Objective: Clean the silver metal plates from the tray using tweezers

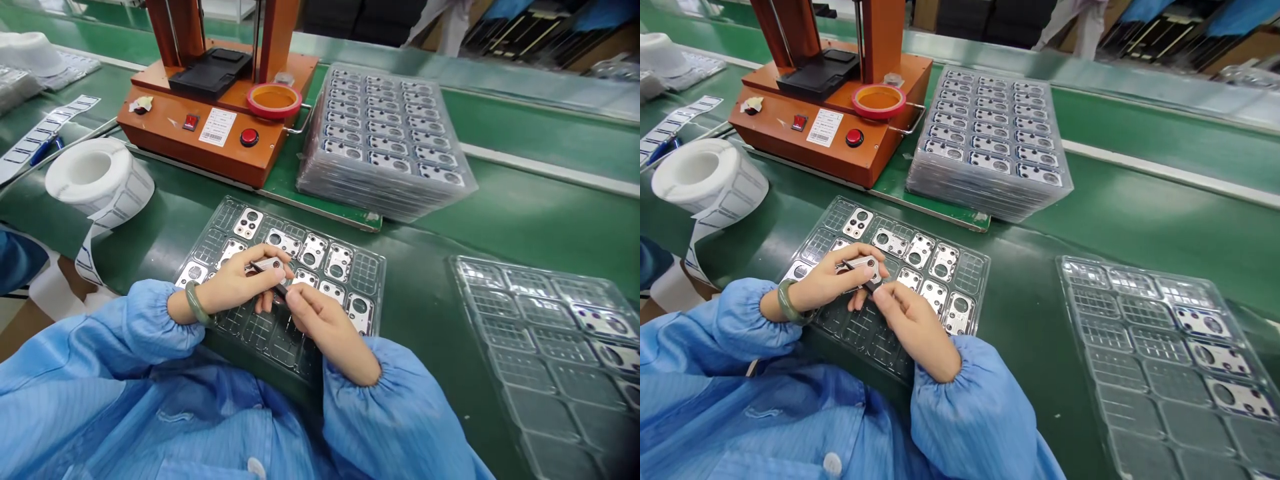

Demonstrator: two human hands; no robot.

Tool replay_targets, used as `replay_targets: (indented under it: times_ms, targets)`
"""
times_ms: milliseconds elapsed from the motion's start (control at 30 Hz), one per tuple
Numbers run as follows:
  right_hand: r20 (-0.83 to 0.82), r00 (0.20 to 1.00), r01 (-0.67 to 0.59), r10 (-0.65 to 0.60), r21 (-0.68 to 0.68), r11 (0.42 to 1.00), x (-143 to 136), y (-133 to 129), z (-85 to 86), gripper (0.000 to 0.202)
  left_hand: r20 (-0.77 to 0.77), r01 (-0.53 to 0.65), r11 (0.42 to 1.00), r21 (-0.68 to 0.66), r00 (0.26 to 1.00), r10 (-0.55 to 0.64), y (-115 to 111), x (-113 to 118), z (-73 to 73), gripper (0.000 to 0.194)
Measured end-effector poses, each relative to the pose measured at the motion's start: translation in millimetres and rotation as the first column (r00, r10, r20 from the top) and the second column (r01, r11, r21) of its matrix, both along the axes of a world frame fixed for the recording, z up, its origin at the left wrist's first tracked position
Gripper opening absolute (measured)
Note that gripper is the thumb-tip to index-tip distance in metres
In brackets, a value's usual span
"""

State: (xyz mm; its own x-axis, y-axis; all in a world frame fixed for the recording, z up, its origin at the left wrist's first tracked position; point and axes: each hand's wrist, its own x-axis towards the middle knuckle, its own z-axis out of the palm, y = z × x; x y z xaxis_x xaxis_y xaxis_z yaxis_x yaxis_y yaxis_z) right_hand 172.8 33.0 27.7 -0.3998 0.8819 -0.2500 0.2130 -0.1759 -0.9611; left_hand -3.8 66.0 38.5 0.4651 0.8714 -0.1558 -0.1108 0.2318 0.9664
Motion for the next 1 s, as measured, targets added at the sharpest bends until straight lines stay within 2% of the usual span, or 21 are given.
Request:
replay_targets:
  times_ms: [233,333,500,600,767,900,1000]
  targets:
    - [0.186,0.977,0.056,-0.1,0.228,0.972,-3.6,-8.0,0.1,0.022,-0.009,-0.038,0.999,0.016,0.999,0.038,0.4,0.3,-1.1,0.034]
    - [0.174,0.98,0.052,-0.099,0.259,0.965,-5.9,-9.4,2.1,0.02,-0.013,-0.063,0.998,0.021,0.998,0.063,0.0,0.4,-0.3,0.035]
    - [0.09,0.994,0.037,-0.056,0.2,0.979,-6.2,-8.5,2.4,0.026,0.004,-0.092,0.996,0.019,0.996,0.092,-0.9,1.2,-0.8,0.033]
    - [0.036,0.999,0.015,-0.018,0.101,0.995,-5.3,-7.3,1.8,0.036,0.012,-0.101,0.994,0.033,0.995,0.1,-1.7,0.9,-1.4,0.033]
    - [-0.083,0.991,-0.106,0.1,-0.071,0.992,-4.8,-3.7,5.9,0.051,-0.019,-0.08,0.996,0.035,0.997,0.08,-3.0,-1.0,-0.7,0.033]
    - [-0.046,0.99,-0.138,0.136,-0.025,0.99,-4.9,-2.8,6.8,0.049,-0.018,-0.079,0.997,0.014,0.997,0.08,-2.2,-1.4,-0.1,0.031]
    - [0.079,0.997,-0.005,-0.006,0.139,0.99,-5.7,-5.4,1.9,0.032,-0.033,-0.101,0.995,0.007,0.994,0.102,-1.0,-1.4,0.2,0.032]
